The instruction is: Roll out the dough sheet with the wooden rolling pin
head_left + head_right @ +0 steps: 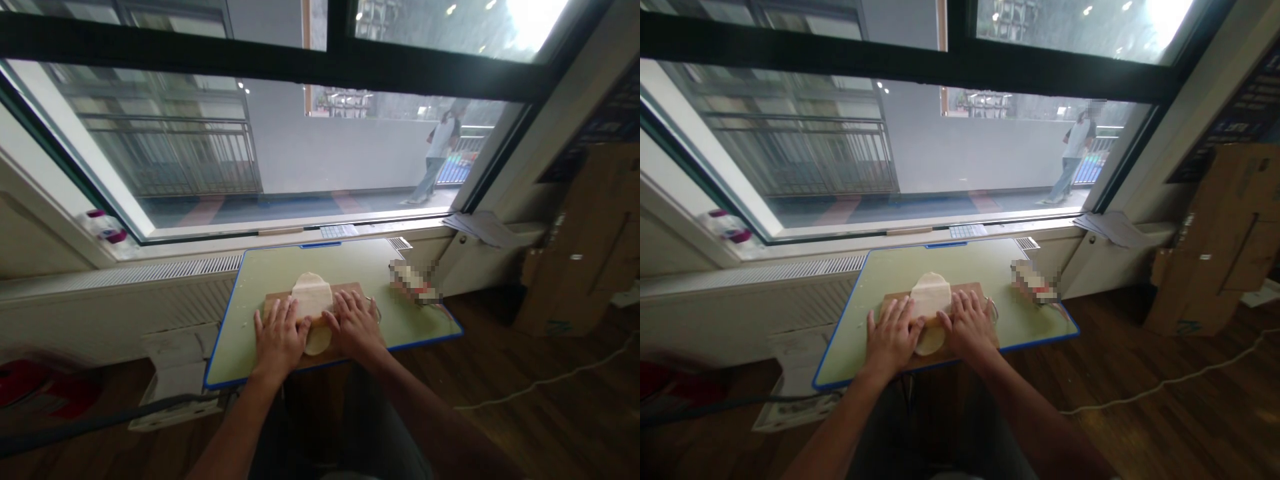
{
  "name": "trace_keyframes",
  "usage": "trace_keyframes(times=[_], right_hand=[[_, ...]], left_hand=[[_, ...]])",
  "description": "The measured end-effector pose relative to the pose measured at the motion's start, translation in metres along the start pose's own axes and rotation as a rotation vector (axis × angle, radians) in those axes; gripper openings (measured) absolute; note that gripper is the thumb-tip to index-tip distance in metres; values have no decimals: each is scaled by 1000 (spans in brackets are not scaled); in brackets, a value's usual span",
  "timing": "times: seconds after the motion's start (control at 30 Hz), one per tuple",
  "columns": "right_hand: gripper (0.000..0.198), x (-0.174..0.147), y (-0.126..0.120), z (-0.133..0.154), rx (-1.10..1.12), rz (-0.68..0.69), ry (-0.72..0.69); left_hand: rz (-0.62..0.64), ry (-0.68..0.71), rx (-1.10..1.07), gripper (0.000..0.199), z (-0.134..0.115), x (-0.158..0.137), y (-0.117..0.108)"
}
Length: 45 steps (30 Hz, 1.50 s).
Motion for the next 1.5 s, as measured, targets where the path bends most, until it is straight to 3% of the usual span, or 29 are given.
trace_keyframes(times=[0.43,0.57,0.8,0.93,1.5], right_hand=[[70,41,-3,-5,20,-46,48],[65,22,-1,-8,33,-53,34],[54,-33,-1,-17,39,-90,-42],[53,-40,-3,-20,48,-80,-39],[65,36,0,-22,24,57,94]], left_hand=[[80,-27,43,59,3,46,1],[97,-3,38,60,0,33,-3],[74,21,-18,61,5,-18,-3],[38,9,-33,62,9,-29,-3],[67,-93,-16,59,22,38,2]])
Point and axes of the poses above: each hand's wrist, its own x-axis towards the middle knuckle, its own y-axis out of the palm, z = x × y, the point moved 6 cm from there along x, towards the middle knuckle, and after that the axes turned 1 degree about z, right-handed, at the moved point
